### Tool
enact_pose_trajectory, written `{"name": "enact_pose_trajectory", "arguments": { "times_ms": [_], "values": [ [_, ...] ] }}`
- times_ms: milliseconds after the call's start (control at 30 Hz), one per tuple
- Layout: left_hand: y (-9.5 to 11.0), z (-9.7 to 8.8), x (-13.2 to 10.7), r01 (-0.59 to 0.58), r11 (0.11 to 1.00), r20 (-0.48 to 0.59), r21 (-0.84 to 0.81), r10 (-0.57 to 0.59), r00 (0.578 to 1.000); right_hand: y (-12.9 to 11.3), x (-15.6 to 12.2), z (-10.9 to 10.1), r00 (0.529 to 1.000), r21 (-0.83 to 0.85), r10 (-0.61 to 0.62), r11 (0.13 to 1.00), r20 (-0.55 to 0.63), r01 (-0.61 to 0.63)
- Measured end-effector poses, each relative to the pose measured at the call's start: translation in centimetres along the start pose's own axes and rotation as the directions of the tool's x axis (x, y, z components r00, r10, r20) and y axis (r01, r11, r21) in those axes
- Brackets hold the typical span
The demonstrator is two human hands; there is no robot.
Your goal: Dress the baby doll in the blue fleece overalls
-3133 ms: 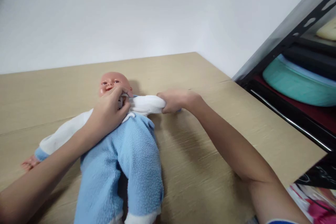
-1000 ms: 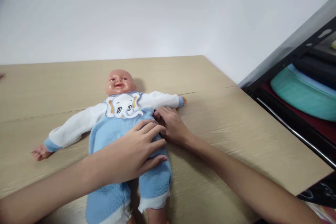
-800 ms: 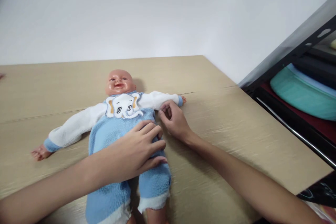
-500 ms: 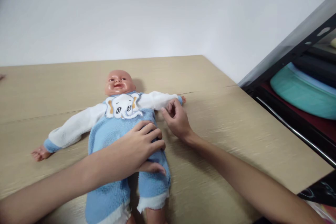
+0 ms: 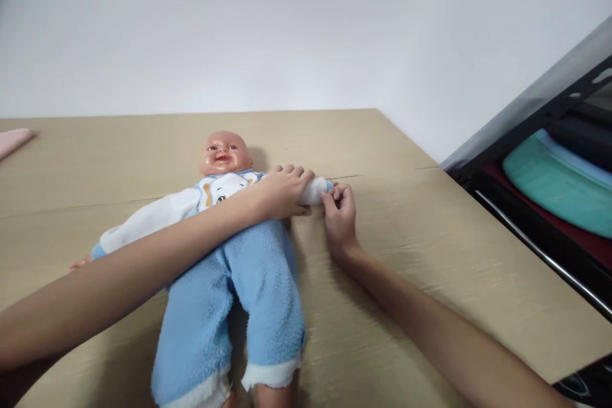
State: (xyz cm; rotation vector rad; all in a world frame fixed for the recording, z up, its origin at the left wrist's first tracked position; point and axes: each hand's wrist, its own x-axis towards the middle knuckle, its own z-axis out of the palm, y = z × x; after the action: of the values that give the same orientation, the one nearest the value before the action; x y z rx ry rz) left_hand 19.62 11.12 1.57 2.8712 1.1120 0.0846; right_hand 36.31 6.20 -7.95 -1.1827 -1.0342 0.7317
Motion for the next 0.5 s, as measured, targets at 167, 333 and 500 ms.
{"name": "enact_pose_trajectory", "arguments": {
  "times_ms": [167,333,500],
  "values": [
    [-0.6,0.8,0.5,0.085,0.993,-0.059,-0.086,-0.09,0.994,0.1,0.0,0.0,0.999,0.038,0.027,0.999,-0.03,-0.025],
    [-1.6,-1.2,0.0,0.15,0.967,-0.221,-0.208,-0.196,0.956,-0.8,-0.3,0.3,0.992,0.111,0.123,0.987,-0.037,-0.118],
    [-2.8,-4.5,-1.3,-0.033,0.829,-0.512,-0.558,-0.313,0.8,-1.7,-0.7,0.6,0.983,0.165,0.182,0.97,-0.018,-0.177]
  ]
}}
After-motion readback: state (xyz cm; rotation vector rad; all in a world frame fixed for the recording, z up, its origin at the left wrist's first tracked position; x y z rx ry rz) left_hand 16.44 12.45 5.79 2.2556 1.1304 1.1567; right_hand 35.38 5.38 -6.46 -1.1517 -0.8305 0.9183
